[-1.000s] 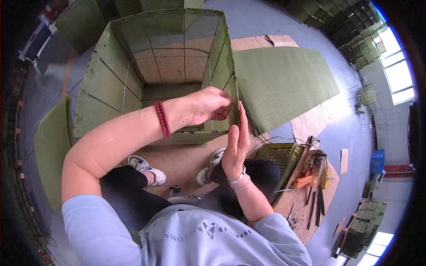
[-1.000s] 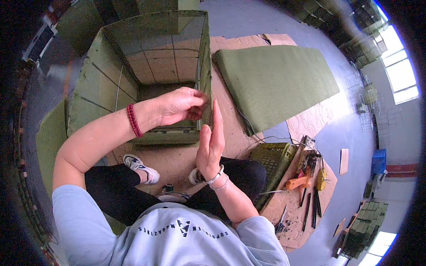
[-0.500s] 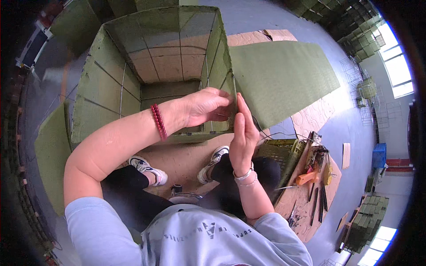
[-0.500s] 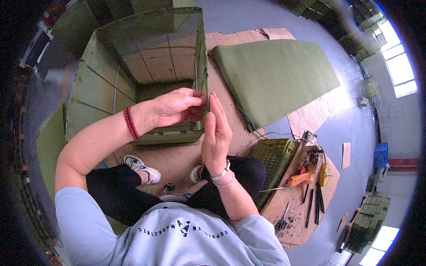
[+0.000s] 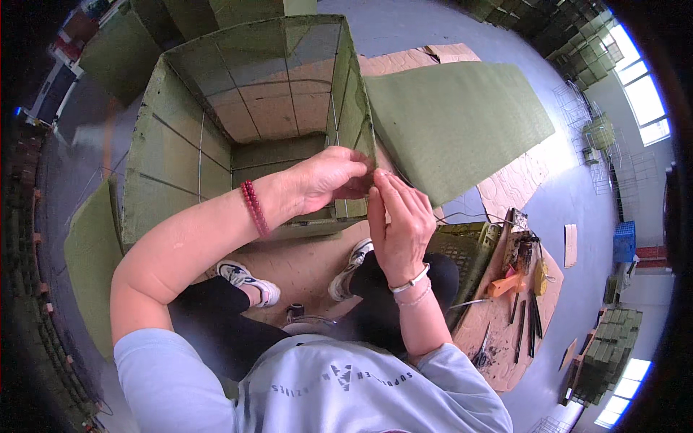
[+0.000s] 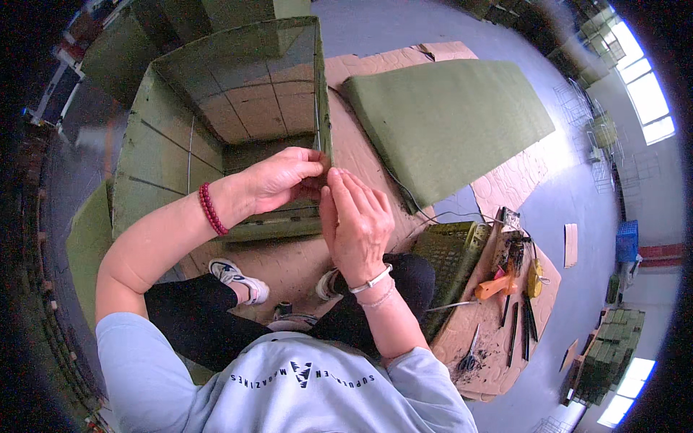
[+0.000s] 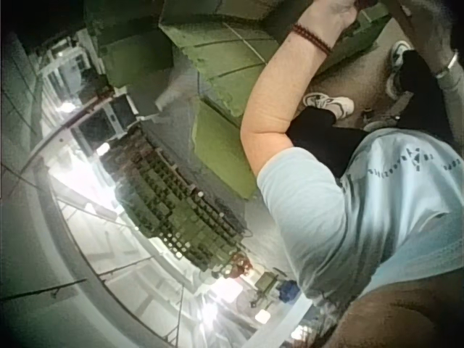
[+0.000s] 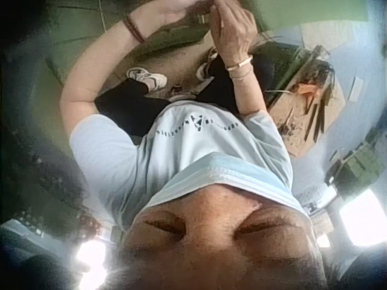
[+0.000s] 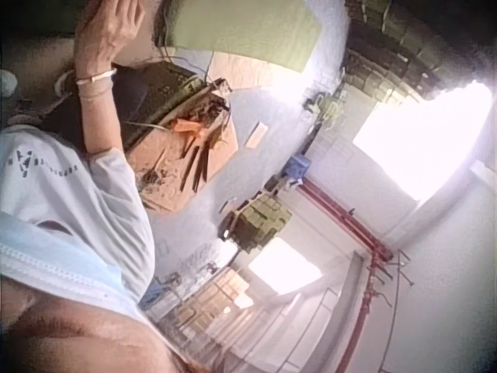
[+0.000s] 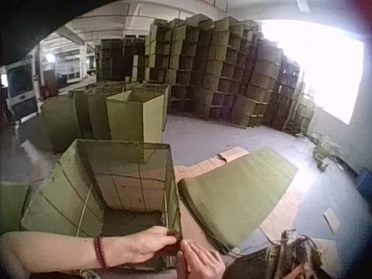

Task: Assembling a green mesh fabric container onto a wire frame using hands and a hot glue gun.

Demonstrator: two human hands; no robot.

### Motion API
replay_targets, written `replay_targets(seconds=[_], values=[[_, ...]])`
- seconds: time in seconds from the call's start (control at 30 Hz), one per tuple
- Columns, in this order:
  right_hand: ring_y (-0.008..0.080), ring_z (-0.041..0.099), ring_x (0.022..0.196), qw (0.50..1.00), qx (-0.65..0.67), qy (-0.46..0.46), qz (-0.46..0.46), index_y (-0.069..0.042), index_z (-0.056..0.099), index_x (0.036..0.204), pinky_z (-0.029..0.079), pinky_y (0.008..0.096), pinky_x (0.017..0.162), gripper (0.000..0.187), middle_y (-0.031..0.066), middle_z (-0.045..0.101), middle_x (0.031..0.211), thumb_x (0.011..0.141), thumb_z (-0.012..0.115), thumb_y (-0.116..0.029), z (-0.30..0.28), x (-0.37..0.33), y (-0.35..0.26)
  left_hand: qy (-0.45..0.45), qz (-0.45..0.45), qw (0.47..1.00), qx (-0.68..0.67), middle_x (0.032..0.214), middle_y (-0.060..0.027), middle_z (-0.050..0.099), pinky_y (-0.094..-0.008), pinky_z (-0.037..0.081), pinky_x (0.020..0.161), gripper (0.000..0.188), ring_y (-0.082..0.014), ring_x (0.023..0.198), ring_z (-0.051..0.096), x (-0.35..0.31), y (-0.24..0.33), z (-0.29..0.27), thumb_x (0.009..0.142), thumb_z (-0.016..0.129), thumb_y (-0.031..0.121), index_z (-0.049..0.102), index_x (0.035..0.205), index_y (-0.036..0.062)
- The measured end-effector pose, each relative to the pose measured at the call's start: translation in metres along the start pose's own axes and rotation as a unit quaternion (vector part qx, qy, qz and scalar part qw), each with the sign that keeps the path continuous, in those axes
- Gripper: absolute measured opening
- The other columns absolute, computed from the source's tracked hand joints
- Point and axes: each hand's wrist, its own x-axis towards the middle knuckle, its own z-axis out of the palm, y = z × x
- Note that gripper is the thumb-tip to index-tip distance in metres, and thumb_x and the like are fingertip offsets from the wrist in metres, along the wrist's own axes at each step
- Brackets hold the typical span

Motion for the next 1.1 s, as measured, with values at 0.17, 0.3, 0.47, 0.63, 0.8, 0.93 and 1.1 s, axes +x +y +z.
replay_targets(seconds=[0.17, 0.3, 0.47, 0.63, 0.8, 0.93, 1.1], values=[[0.0282, 0.067, 0.084, 0.992, 0.062, -0.004, 0.106, -0.003, 0.066, 0.098, 0.051, 0.0356, 0.071, 0.013, 0.0164, 0.067, 0.092, 0.087, 0.063, -0.008, -0.004, 0.022, 0.003, 0.038, -0.016, 0.993, 0.109, 0.101, -0.0098, 0.067, -0.0349, 0.052, 0.08, 0.016, -0.0226, 0.087, 0.066, -0.008, 0.008, -0.005, 0.095, 0.051, 0.012, 0.06, 0.104, 0.0013], [0.0256, 0.063, 0.058, 0.968, 0.137, -0.079, 0.193, 0.002, 0.066, 0.089, 0.048, 0.0362, 0.057, 0.018, 0.0175, 0.064, 0.069, 0.09, 0.061, -0.015, -0.017, 0.057, 0.018, 0.223, 0.323, 0.74, 0.546, 0.116, -0.0249, 0.06, -0.0427, 0.045, 0.093, 0.035, -0.0413, 0.106, 0.056, -0.06, 0.003, 0.006, 0.093, 0.053, 0.013, 0.053, 0.121, -0.0068], [0.0245, 0.06, 0.052, 0.925, 0.091, -0.332, 0.164, 0.006, 0.064, 0.073, 0.047, 0.0358, 0.056, 0.03, 0.0181, 0.057, 0.057, 0.084, 0.064, -0.023, -0.007, 0.08, 0.037, 0.225, 0.468, 0.638, 0.569, 0.116, -0.017, 0.06, -0.0439, 0.042, 0.1, 0.036, -0.0322, 0.114, 0.055, -0.134, -0.03, 0.03, 0.083, 0.064, 0.008, 0.059, 0.117, -0.0018], [0.0089, 0.045, 0.046, 0.937, -0.059, -0.338, 0.063, 0.002, 0.057, 0.062, 0.038, 0.029, 0.045, 0.034, 0.0027, 0.052, 0.049, 0.085, 0.064, -0.022, -0.001, 0.091, 0.027, 0.288, 0.487, 0.553, 0.611, 0.118, -0.0124, 0.06, -0.045, 0.042, 0.101, 0.034, -0.0282, 0.117, 0.055, -0.138, -0.06, 0.017, 0.08, 0.069, 0.011, 0.063, 0.112, -0.0002], [0.0135, 0.057, 0.047, 0.872, -0.052, -0.443, 0.201, 0.001, 0.064, 0.066, 0.046, 0.0307, 0.046, 0.047, 0.0102, 0.06, 0.056, 0.088, 0.062, -0.04, -0.013, 0.108, 0.017, 0.298, 0.503, 0.553, 0.594, 0.119, -0.0123, 0.059, -0.0434, 0.044, 0.101, 0.035, -0.0275, 0.117, 0.054, -0.119, -0.083, 0.001, 0.081, 0.068, 0.013, 0.063, 0.113, -0.0005], [0.0078, 0.055, 0.048, 0.824, 0.031, -0.444, 0.351, -0.002, 0.066, 0.072, 0.044, 0.023, 0.043, 0.047, 0.0038, 0.065, 0.062, 0.094, 0.056, -0.042, -0.038, 0.132, 0.006, 0.297, 0.517, 0.561, 0.574, 0.12, -0.012, 0.059, -0.0421, 0.043, 0.102, 0.036, -0.0266, 0.118, 0.054, -0.121, -0.083, -0.002, 0.081, 0.066, 0.014, 0.062, 0.114, -0.0001], [0.0063, 0.054, 0.049, 0.808, 0.026, -0.527, 0.262, -0.003, 0.065, 0.071, 0.043, 0.0223, 0.045, 0.041, 0.0019, 0.063, 0.062, 0.093, 0.06, -0.038, -0.023, 0.124, 0.035, 0.29, 0.515, 0.557, 0.583, 0.121, -0.0119, 0.059, -0.0419, 0.042, 0.103, 0.036, -0.0263, 0.118, 0.053, -0.119, -0.085, -0.002, 0.082, 0.063, 0.012, 0.061, 0.116, 0.0]])
